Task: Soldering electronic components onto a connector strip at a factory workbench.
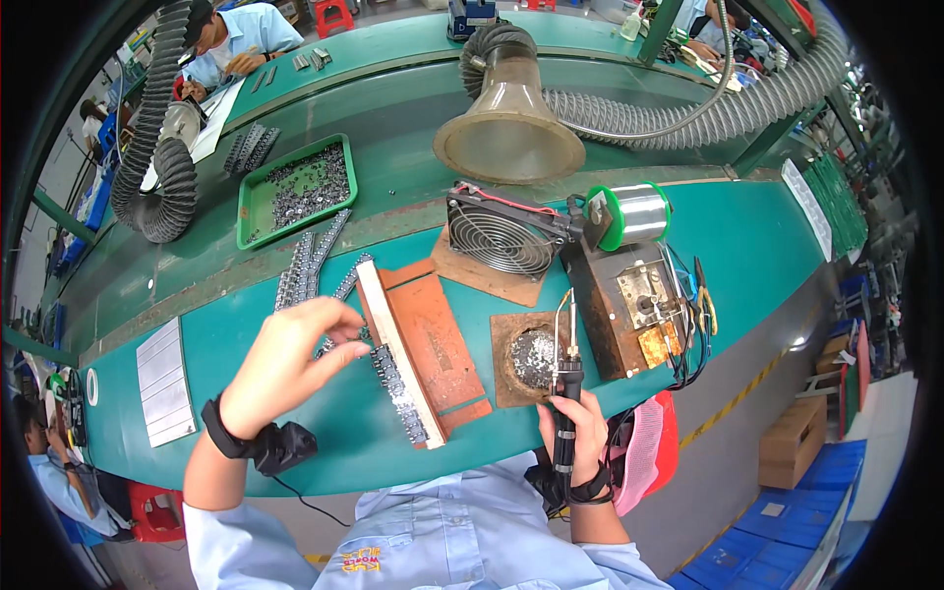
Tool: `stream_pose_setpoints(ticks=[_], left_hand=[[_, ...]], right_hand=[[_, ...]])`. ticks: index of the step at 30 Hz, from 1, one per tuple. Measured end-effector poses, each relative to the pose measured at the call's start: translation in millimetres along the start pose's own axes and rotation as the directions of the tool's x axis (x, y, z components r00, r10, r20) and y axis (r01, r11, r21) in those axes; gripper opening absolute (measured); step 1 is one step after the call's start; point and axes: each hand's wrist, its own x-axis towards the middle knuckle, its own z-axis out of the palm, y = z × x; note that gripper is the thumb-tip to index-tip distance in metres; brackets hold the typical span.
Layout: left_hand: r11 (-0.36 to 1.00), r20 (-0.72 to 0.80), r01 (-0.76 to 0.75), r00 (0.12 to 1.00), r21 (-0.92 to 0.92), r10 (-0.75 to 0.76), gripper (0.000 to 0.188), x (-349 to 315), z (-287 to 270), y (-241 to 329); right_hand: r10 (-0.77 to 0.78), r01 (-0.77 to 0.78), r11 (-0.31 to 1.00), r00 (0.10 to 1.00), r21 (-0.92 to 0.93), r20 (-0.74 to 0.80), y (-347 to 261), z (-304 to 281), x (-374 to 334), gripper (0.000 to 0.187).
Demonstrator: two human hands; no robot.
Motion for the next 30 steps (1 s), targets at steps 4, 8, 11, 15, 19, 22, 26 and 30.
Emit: stream_pose_setpoints(ticks=[4,8,11,15,19,22,26,30], left_hand=[[0.994,-0.063,0.070,0.995,-0.087,-0.076,0.013,-23.7,16.3,-20.6],[0.970,-0.078,0.195,0.975,-0.143,-0.207,0.009,-38.2,23.9,-37.5],[0.932,-0.047,0.281,0.953,-0.230,-0.299,0.008,-46.5,26.4,-48.3],[0.940,-0.171,0.258,0.939,-0.225,-0.299,0.006,-56.2,33.5,-59.0],[0.946,-0.253,0.226,0.925,-0.233,-0.283,0.005,-59.4,33.4,-68.6],[0.956,-0.232,0.222,0.936,-0.194,-0.264,0.004,-61.6,37.1,-76.4],[0.966,-0.217,0.222,0.944,-0.136,-0.247,0.007,-63.8,44.8,-79.5],[0.976,-0.163,0.210,0.963,-0.056,-0.216,0.011,-61.3,39.5,-77.5]], right_hand=[[0.012,-0.012,1.000,1.000,-0.019,0.024,-4.9,-3.0,-2.9,0.039],[0.060,-0.066,0.992,0.997,0.109,0.053,-17.5,-12.0,-15.8,0.037],[0.131,-0.134,0.957,0.991,0.258,0.026,-25.4,-12.7,-27.3,0.039],[0.267,-0.279,0.960,0.941,0.031,0.209,-26.5,-7.0,-34.4,0.045],[0.326,-0.333,0.904,0.943,0.267,0.072,-40.8,4.2,-30.9,0.041],[0.388,-0.382,0.814,0.918,0.439,0.079,-52.1,17.3,-18.8,0.041],[0.361,-0.418,0.759,0.908,0.499,0.211,-51.4,35.3,-15.9,0.037],[0.146,-0.231,0.887,0.961,0.399,0.234,-37.6,38.0,-18.8,0.036]])
